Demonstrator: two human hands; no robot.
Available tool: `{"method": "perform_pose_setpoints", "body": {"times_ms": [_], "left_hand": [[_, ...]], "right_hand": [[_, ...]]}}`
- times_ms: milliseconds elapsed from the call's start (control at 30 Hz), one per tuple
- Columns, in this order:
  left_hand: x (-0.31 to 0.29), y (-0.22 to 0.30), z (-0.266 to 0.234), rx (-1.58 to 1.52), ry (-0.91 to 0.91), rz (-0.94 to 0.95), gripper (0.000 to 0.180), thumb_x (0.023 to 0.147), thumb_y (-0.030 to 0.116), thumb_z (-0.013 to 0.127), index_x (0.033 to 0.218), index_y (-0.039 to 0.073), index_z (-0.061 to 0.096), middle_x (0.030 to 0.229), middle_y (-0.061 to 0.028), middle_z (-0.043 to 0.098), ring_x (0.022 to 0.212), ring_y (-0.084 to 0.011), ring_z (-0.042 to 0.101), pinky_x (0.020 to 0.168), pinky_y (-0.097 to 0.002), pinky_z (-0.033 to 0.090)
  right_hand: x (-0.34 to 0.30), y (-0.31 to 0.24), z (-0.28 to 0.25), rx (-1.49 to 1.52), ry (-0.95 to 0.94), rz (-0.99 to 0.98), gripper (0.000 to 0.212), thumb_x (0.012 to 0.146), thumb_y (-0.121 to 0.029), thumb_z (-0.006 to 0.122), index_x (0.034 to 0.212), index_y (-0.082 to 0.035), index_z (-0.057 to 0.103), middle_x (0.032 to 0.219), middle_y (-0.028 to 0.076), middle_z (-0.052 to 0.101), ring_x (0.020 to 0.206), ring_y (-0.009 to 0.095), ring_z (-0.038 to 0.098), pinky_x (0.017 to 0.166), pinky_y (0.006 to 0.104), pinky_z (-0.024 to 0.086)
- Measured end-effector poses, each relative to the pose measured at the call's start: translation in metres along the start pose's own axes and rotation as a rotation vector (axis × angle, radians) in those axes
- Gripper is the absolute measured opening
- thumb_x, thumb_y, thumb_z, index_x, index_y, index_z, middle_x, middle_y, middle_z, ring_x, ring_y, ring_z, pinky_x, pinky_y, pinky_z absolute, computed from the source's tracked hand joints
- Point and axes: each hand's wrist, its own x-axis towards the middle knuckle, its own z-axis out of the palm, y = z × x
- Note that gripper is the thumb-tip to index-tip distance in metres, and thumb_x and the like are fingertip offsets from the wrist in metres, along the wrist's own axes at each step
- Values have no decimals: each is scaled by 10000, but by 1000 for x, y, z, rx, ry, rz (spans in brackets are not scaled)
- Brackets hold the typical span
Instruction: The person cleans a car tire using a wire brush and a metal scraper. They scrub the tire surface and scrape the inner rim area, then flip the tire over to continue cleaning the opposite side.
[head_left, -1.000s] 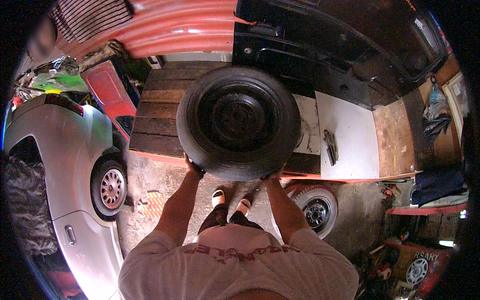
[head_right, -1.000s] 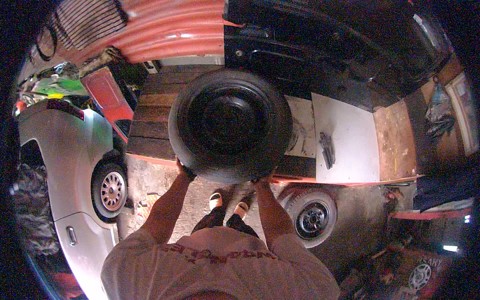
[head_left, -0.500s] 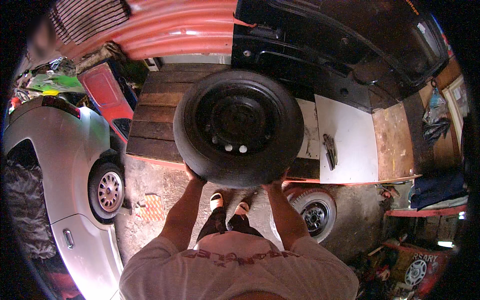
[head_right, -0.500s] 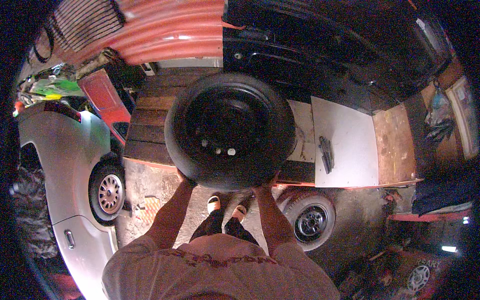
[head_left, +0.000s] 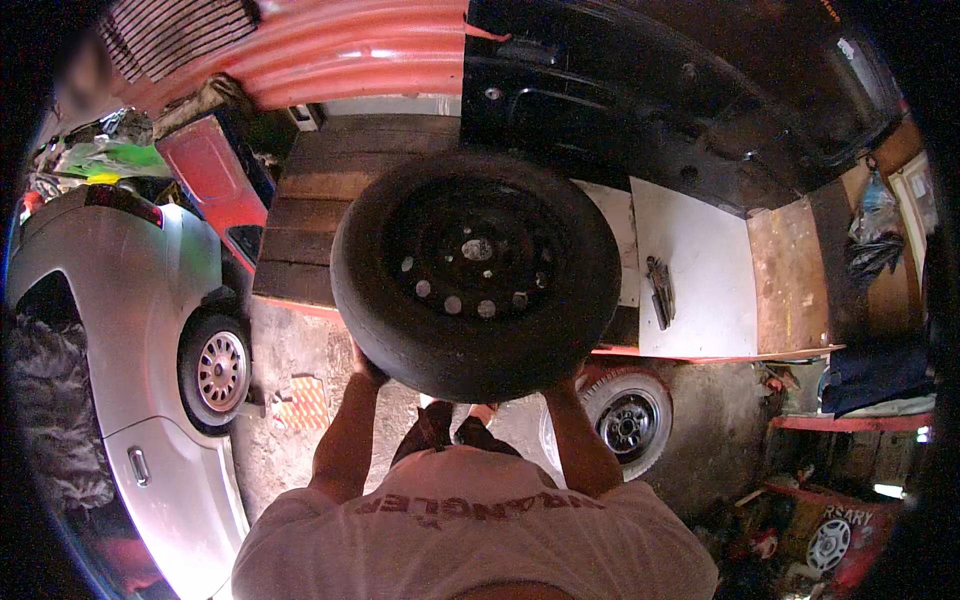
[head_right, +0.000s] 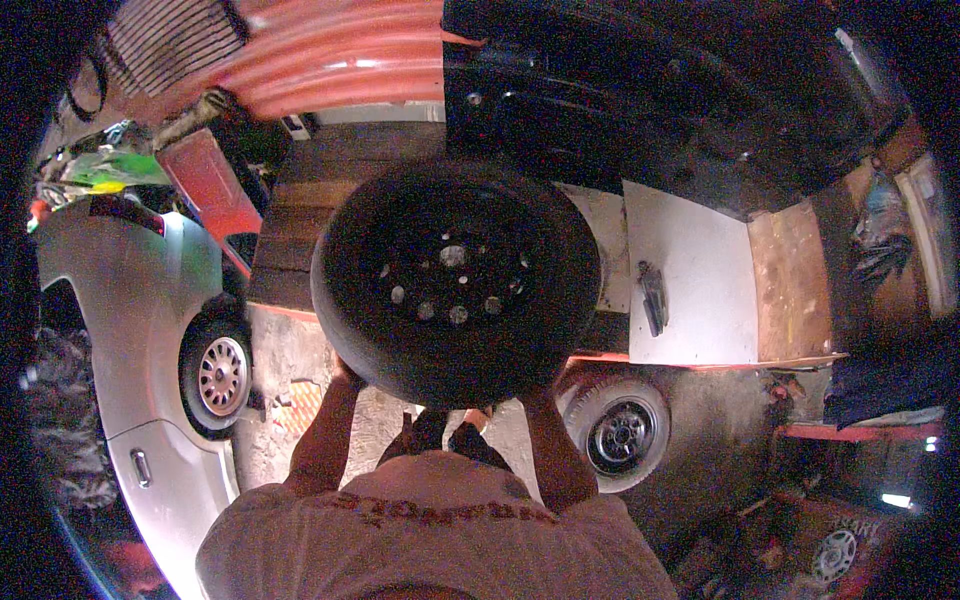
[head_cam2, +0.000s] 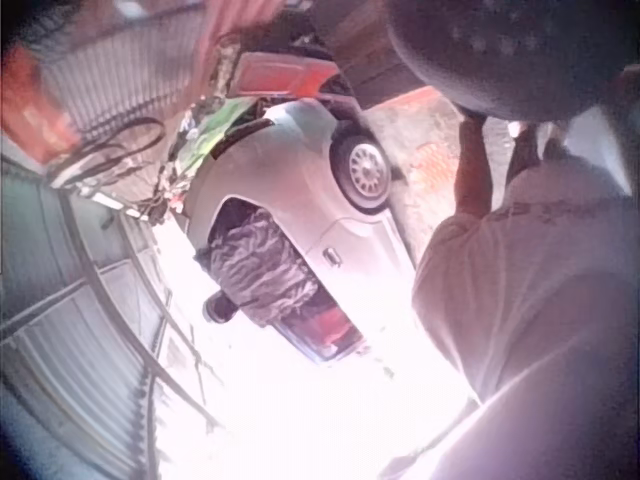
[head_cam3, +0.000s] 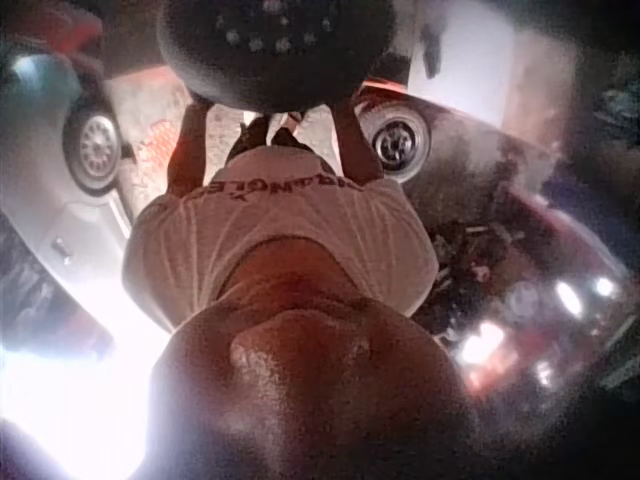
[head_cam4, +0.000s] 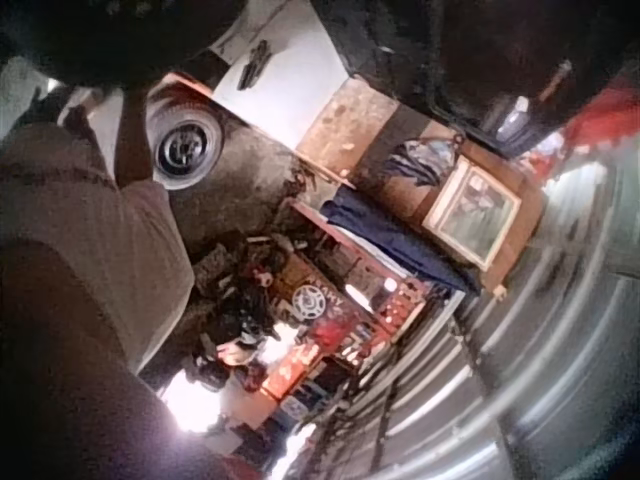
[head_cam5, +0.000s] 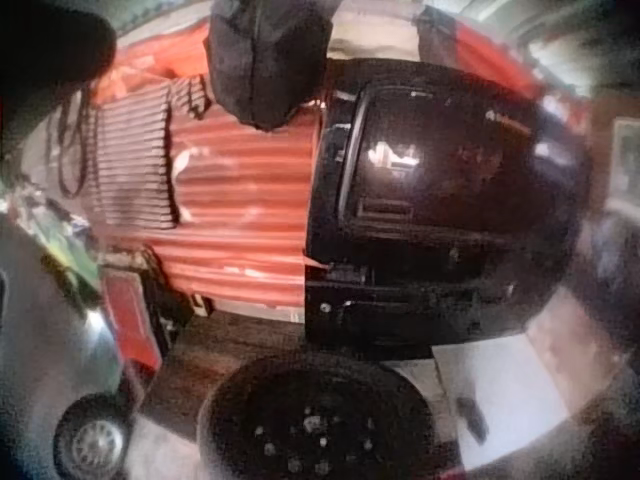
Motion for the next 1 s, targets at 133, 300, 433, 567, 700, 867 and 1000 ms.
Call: {"method": "perform_pose_setpoints", "body": {"times_ms": [133,300,433,567,700,867,1000], "left_hand": [[-17,-1,42,4,47,23,920,782,805,335,1435,156,319,1454,-129,366,1283,-392,374,1043,-588,315],[-11,-26,33,46,-8,150,884,819,768,309,1430,128,323,1442,-137,382,1282,-378,376,1053,-555,320],[-2,-40,34,-257,-86,97,876,825,754,289,1435,125,317,1436,-138,393,1277,-389,382,1066,-541,307],[4,-47,14,-220,8,62,920,792,790,297,1434,132,319,1436,-136,393,1275,-403,380,1057,-563,309],[4,-42,13,-200,-7,85,941,772,809,306,1431,137,327,1433,-138,397,1272,-407,381,1039,-573,329],[3,-37,26,-153,34,87,907,791,784,309,1426,138,336,1430,-135,402,1265,-406,388,1032,-569,339],[9,-33,6,-116,82,105,885,802,767,315,1423,137,346,1431,-131,402,1265,-399,391,1037,-560,336]], "right_hand": [[14,4,3,95,-147,-38,617,905,-541,431,1340,-104,450,1322,120,498,1192,353,460,1029,510,361],[7,8,-29,130,108,-10,595,942,-509,371,1358,-88,429,1342,107,488,1182,351,468,1037,502,362],[18,4,-34,33,95,-29,627,913,-560,404,1336,-99,450,1322,101,501,1189,342,457,1034,495,356],[15,13,-48,36,104,12,622,915,-551,407,1338,-96,447,1325,101,499,1189,340,458,1033,492,359],[17,20,-48,35,101,40,618,917,-542,409,1339,-93,445,1327,100,497,1189,338,459,1031,490,362],[16,20,-48,31,99,53,611,919,-532,413,1341,-90,442,1331,100,494,1190,335,460,1029,487,366],[7,20,-51,29,102,82,607,921,-523,415,1342,-87,439,1333,99,492,1190,333,461,1028,485,369]]}}
